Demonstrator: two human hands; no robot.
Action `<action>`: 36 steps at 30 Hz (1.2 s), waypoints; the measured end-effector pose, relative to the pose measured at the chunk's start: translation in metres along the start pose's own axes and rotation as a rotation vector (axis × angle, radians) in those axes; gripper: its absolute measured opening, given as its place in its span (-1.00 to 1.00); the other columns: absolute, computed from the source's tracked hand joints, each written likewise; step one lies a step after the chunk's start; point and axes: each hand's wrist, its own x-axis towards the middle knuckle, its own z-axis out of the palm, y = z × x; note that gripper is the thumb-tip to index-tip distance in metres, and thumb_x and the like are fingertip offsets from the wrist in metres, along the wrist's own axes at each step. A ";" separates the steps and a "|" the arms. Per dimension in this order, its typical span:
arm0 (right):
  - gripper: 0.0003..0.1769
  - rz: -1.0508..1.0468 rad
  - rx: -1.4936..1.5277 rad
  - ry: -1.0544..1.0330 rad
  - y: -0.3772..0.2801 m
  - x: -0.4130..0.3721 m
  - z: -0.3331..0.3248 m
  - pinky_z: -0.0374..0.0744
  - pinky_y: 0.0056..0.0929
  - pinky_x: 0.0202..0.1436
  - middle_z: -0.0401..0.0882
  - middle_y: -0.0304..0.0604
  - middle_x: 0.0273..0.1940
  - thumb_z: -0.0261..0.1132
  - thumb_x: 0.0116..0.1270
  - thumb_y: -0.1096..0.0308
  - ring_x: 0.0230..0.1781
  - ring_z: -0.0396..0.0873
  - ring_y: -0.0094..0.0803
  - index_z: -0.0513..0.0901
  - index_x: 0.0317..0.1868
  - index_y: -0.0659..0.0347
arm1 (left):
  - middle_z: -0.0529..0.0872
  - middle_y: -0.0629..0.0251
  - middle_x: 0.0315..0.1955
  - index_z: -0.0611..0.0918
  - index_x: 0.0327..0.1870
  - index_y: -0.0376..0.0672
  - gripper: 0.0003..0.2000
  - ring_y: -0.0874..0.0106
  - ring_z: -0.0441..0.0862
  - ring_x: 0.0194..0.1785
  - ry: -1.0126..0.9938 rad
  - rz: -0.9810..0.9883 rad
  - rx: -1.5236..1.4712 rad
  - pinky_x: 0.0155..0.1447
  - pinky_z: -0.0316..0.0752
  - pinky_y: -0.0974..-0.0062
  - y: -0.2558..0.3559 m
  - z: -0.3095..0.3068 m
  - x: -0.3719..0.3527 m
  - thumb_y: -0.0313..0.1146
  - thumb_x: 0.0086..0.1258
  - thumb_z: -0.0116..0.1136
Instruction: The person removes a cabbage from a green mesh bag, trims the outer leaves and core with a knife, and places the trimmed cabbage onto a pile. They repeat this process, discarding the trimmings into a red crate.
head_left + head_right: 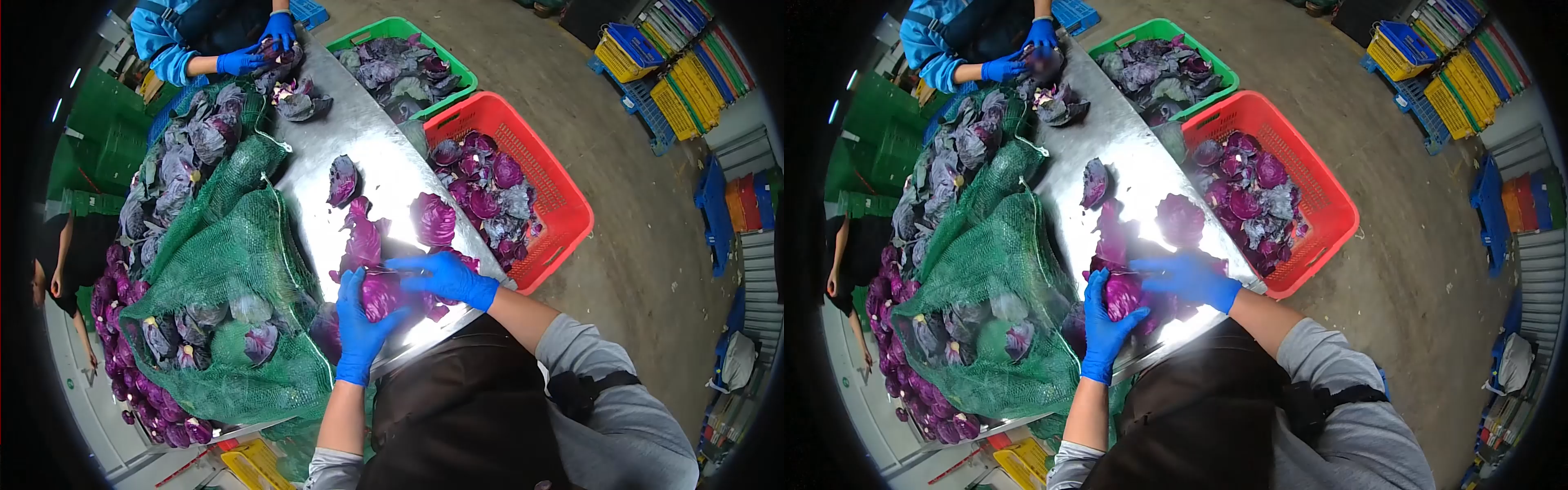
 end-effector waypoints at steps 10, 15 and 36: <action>-0.60 0.292 -0.837 0.350 0.046 0.007 -0.056 0.55 -0.08 -0.31 0.63 0.07 -0.41 0.20 0.24 -0.06 -0.37 0.61 0.03 0.61 -0.15 0.07 | 0.35 0.14 0.28 0.32 0.31 -0.19 -0.36 0.23 0.33 0.31 0.039 -0.334 -1.254 0.40 0.23 0.27 -0.014 -0.017 -0.004 -0.15 0.23 0.23; -0.38 0.284 -0.530 0.508 -0.006 -0.006 -0.069 0.51 -0.27 0.09 0.54 0.00 0.08 0.34 0.21 0.17 0.06 0.55 -0.17 0.40 0.25 0.16 | 0.27 0.08 0.34 0.27 0.37 0.00 -0.33 0.00 0.26 0.35 -0.231 -0.688 -1.982 0.33 0.11 -0.29 0.031 0.000 -0.002 0.21 0.34 -0.14; -0.26 0.124 -0.840 0.239 -0.045 -0.021 -0.005 0.51 -0.24 -0.54 0.62 -0.03 -0.39 0.00 0.38 -0.11 -0.55 0.60 -0.17 0.13 0.41 0.15 | 0.42 0.03 -0.03 0.35 0.14 -0.33 -0.18 0.13 0.42 0.07 0.074 -0.084 0.114 0.16 0.38 0.27 0.030 0.028 0.053 -0.18 -0.19 0.50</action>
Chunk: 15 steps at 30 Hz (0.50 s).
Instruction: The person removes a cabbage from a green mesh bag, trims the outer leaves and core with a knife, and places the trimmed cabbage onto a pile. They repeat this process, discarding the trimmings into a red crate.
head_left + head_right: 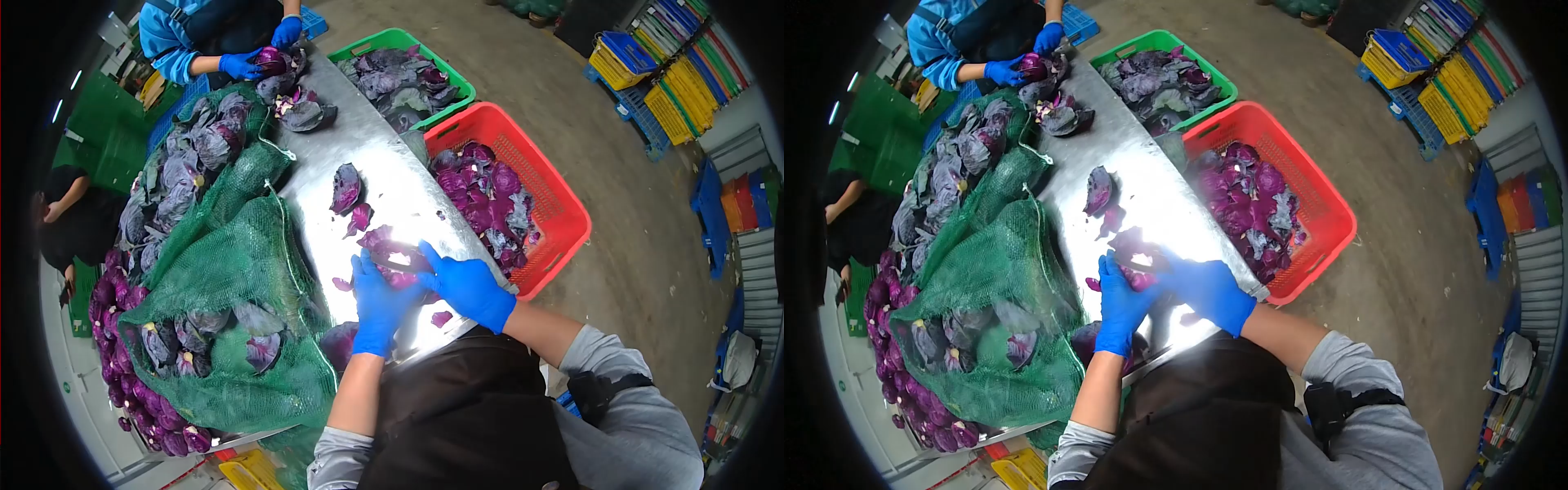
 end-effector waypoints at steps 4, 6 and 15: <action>-0.38 0.072 0.161 -0.052 0.002 0.007 0.007 0.54 -0.24 -0.50 0.61 -0.07 -0.48 0.02 0.39 -0.05 -0.53 0.62 -0.16 0.26 0.32 0.15 | 0.22 -0.28 0.27 0.16 0.32 -0.50 0.12 -0.07 0.29 0.31 -0.154 -0.083 -0.026 0.32 0.30 0.21 0.010 -0.008 0.000 0.06 -0.24 0.46; -0.52 0.044 0.156 0.045 0.005 0.021 0.013 0.56 -0.23 -0.43 0.63 -0.03 -0.44 0.02 0.39 0.00 -0.48 0.63 -0.14 0.48 0.10 0.20 | 0.14 -0.29 0.31 0.12 0.34 -0.47 0.15 -0.09 0.22 0.34 -0.121 -0.121 0.110 0.36 0.24 0.18 0.008 0.000 -0.004 0.08 -0.23 0.47; -0.39 0.341 0.151 -0.034 0.047 0.057 0.007 0.53 -0.17 -0.15 0.65 0.07 -0.32 0.14 0.20 -0.24 -0.26 0.61 0.00 0.64 -0.27 0.24 | 0.11 -0.12 0.35 -0.05 0.41 -0.40 0.19 0.13 0.06 0.45 0.002 0.000 -0.037 0.46 0.05 0.35 -0.029 0.003 -0.036 -0.04 -0.14 0.54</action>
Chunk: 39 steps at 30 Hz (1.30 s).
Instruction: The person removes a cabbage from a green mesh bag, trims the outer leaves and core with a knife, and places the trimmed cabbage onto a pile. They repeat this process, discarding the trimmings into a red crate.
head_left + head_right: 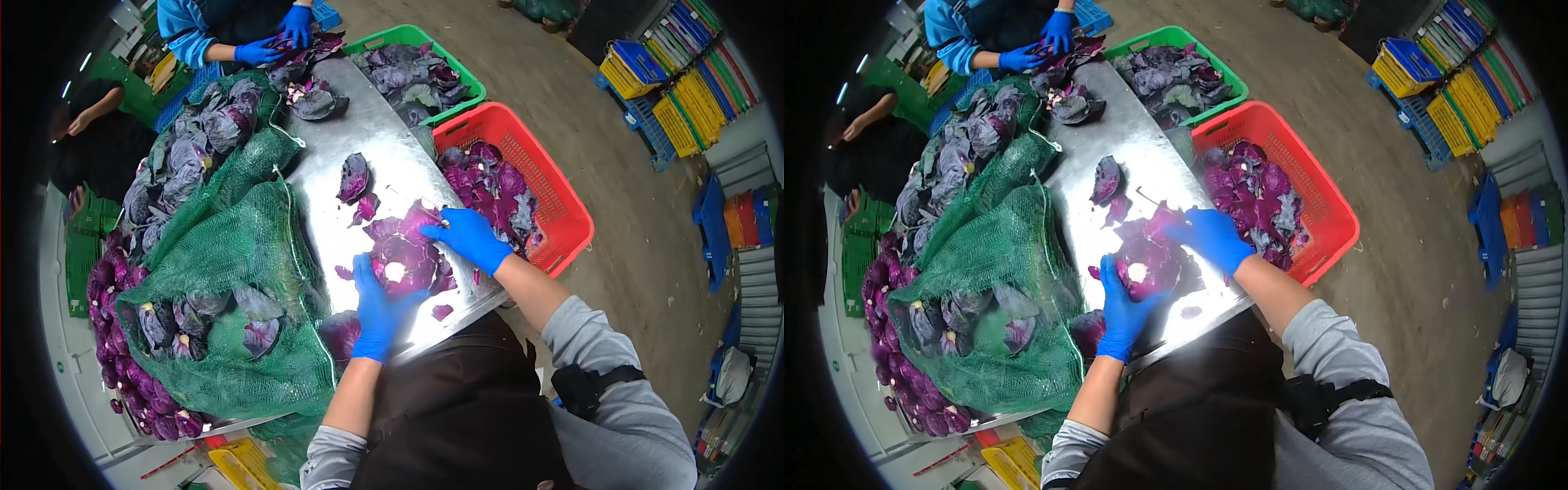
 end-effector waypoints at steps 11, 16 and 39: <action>-0.09 -0.251 0.146 -0.040 -0.015 -0.033 -0.025 0.58 -0.21 -0.19 0.62 0.10 -0.18 0.33 0.15 -0.05 -0.26 0.63 -0.05 0.11 0.44 -0.04 | 0.45 0.06 0.07 0.30 0.19 -0.31 -0.22 0.26 0.43 0.13 0.104 -0.073 -0.292 0.20 0.35 0.39 0.013 0.008 0.021 -0.17 -0.04 0.45; -0.17 -0.387 0.273 -0.135 -0.041 -0.013 0.003 0.60 -0.26 -0.29 0.63 0.02 -0.17 0.30 0.19 0.04 -0.32 0.64 -0.12 0.13 0.43 -0.10 | 0.44 0.05 0.08 0.26 0.25 -0.35 -0.16 0.24 0.41 0.16 -0.070 0.092 -0.505 0.26 0.30 0.33 0.029 -0.007 0.028 -0.16 -0.04 0.46; -0.49 -0.165 0.785 -0.363 -0.011 -0.033 0.024 0.50 -0.46 0.07 0.65 -0.13 -0.04 0.41 0.14 0.14 -0.04 0.56 -0.48 0.60 0.10 0.11 | 0.40 0.08 0.12 0.36 0.22 -0.32 -0.16 0.23 0.44 0.16 -0.063 -0.049 -0.345 0.23 0.39 0.38 -0.008 -0.012 -0.005 -0.13 -0.10 0.51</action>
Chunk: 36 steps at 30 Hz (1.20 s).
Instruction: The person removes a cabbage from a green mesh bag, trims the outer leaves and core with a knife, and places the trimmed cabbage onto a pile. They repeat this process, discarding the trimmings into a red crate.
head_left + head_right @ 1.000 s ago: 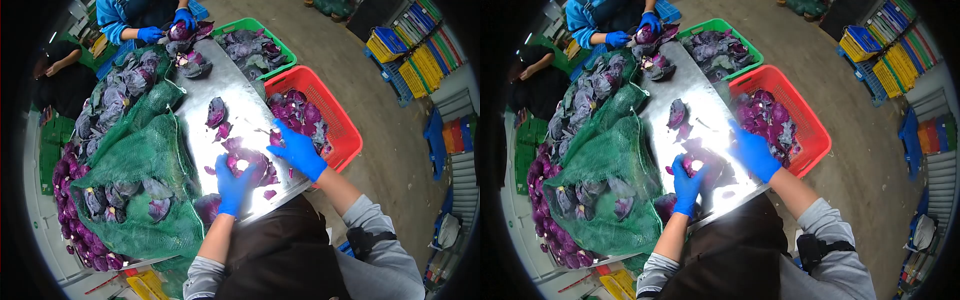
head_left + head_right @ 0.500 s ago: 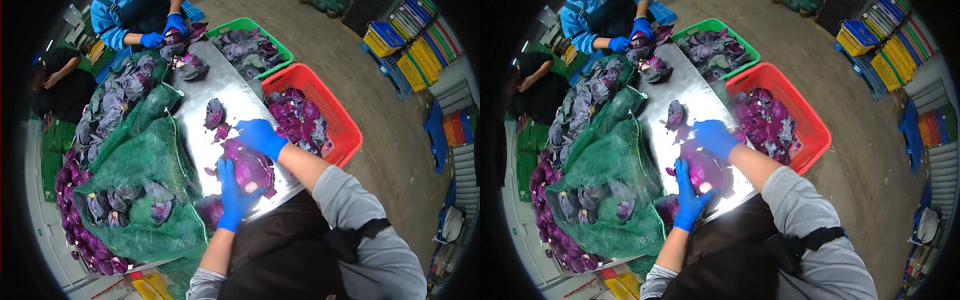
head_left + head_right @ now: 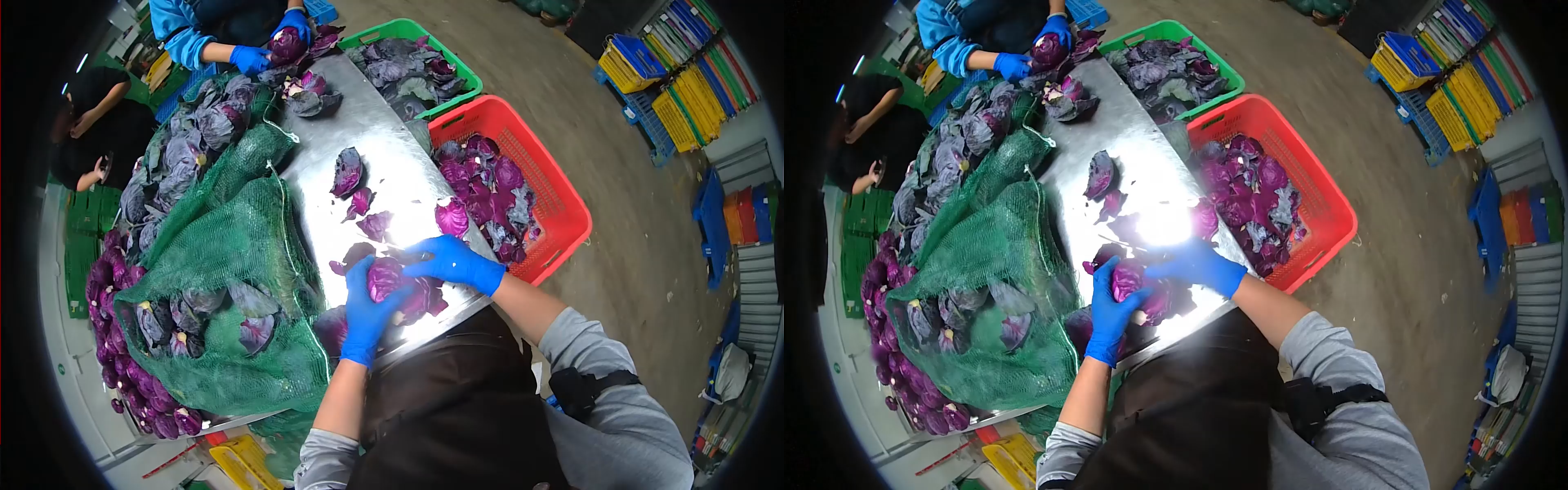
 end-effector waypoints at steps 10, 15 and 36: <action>-0.71 -0.017 -0.473 0.331 0.033 0.014 -0.018 0.59 -0.22 -0.23 0.66 0.02 -0.36 0.23 0.12 0.11 -0.33 0.65 -0.06 0.71 -0.27 0.07 | 0.12 -0.04 0.39 0.33 0.32 -0.16 -0.09 0.10 0.14 0.42 -0.044 0.154 0.091 0.43 0.13 0.22 0.004 -0.011 -0.033 -0.26 -0.19 0.52; -0.62 0.327 -0.803 0.487 0.016 -0.006 -0.061 0.57 -0.17 -0.19 0.63 0.05 -0.23 0.27 0.11 0.13 -0.27 0.63 -0.03 0.63 -0.09 0.14 | 0.31 0.19 0.30 0.24 0.37 -0.21 -0.22 0.35 0.32 0.31 -0.030 -0.184 -0.552 0.34 0.30 0.37 -0.034 -0.025 -0.042 -0.51 0.07 0.35; -0.41 -0.238 -0.244 0.320 -0.036 -0.039 -0.014 0.59 -0.35 -0.18 0.66 -0.09 -0.18 0.37 0.17 0.12 -0.27 0.66 -0.22 0.45 0.21 0.02 | 0.57 0.20 0.01 0.36 0.28 -0.22 -0.40 0.40 0.58 0.00 0.161 -0.293 -0.653 0.09 0.52 0.48 0.035 -0.004 -0.010 -0.57 0.15 0.25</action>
